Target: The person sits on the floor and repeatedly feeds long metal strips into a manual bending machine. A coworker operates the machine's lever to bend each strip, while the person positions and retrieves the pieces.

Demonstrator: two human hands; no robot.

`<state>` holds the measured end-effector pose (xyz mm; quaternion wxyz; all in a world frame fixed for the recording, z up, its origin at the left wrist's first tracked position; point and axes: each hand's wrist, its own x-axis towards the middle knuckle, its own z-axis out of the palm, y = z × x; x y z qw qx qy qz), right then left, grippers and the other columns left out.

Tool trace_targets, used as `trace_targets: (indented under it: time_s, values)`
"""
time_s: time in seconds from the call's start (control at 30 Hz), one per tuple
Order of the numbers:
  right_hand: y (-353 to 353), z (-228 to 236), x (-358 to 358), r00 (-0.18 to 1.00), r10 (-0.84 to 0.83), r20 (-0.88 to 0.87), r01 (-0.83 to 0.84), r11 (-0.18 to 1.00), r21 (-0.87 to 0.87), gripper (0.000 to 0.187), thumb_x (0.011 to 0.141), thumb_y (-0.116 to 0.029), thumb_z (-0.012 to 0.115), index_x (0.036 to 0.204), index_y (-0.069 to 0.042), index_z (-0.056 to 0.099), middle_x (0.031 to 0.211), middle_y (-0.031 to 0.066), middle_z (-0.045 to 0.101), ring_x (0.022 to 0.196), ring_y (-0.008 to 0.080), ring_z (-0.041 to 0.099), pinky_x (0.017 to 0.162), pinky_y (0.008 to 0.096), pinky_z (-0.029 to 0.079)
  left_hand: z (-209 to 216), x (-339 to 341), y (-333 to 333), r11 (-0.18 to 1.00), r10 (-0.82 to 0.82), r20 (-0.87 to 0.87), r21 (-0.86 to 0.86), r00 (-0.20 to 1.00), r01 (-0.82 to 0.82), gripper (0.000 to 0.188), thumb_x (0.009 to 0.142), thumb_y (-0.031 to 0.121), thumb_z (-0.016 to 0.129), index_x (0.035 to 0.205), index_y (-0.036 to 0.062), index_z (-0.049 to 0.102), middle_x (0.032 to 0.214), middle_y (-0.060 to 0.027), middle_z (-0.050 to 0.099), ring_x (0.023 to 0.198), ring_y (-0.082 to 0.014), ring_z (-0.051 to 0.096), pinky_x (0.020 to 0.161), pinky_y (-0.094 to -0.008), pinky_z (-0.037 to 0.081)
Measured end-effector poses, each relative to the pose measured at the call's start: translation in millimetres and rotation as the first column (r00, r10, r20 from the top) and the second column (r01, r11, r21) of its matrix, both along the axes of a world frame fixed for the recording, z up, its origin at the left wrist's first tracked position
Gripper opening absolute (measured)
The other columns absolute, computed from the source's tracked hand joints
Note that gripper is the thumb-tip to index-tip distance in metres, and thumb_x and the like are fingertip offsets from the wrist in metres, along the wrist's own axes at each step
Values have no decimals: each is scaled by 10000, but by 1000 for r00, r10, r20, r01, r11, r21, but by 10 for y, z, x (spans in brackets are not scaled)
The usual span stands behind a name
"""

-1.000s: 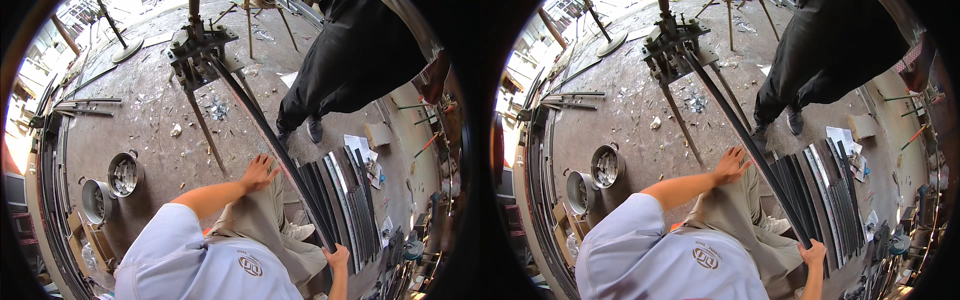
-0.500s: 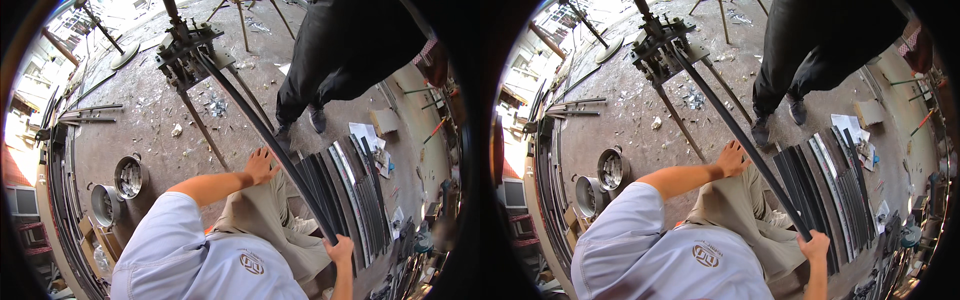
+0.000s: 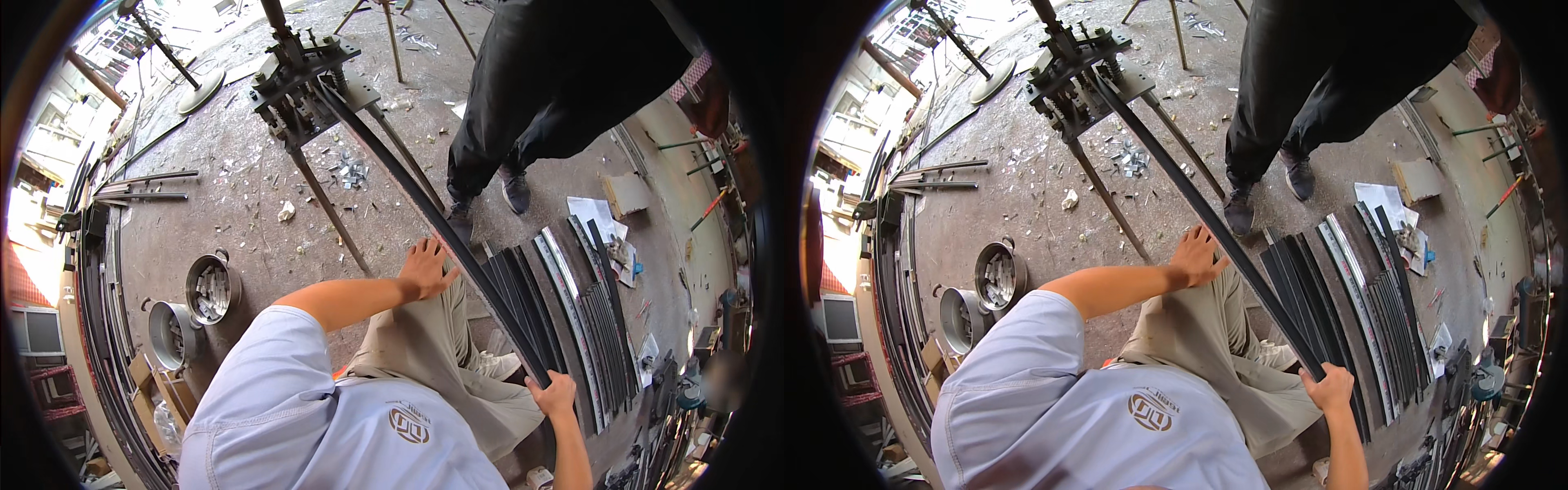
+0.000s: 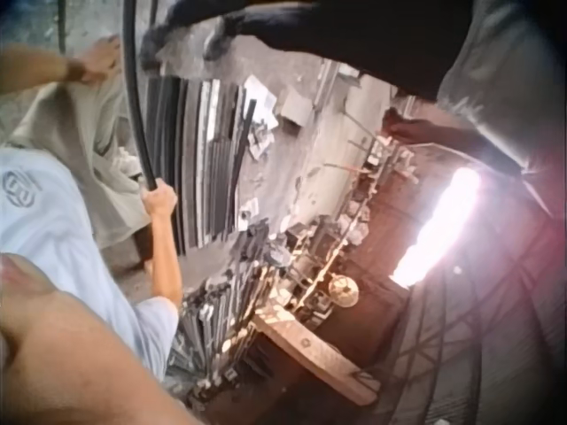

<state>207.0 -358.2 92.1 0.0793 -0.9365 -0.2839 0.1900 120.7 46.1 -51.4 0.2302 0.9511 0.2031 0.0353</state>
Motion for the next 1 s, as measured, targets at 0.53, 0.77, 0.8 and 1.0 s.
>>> trace_targets:
  time_s: [0.53,0.77,0.8,1.0]
  values:
    - [-16,-1,-5,996,46,73,-49,998,50,531,753,-497,830,742,21,710,704,272,676,724,480,683,703,541,547,169,83,-127,1000,-13,-34,-28,999,12,707,945,501,608,1383,-53,580,1485,-263,474,1422,-431,382,1184,-535,342]
    - [-57,-78,-16,979,92,184,-105,993,60,490,727,-484,837,709,-13,703,688,247,683,710,456,692,700,537,556,75,98,-157,998,45,-32,40,998,-43,675,940,495,609,1360,-33,602,1467,-252,489,1411,-430,398,1171,-536,354]
    - [-74,-49,-24,983,72,168,-81,996,48,494,726,-484,839,707,-10,703,703,254,686,721,461,692,707,537,555,82,95,-156,999,36,-30,42,999,-35,681,941,497,608,1364,-37,598,1468,-254,487,1412,-431,397,1172,-536,352]
    - [-1,-4,-24,1000,-10,4,10,998,-68,716,722,-545,843,1021,98,746,916,312,710,952,483,679,869,544,529,202,39,-111,1000,-3,-53,-1,999,3,715,947,502,609,1384,-63,567,1479,-264,474,1425,-433,377,1179,-539,335]
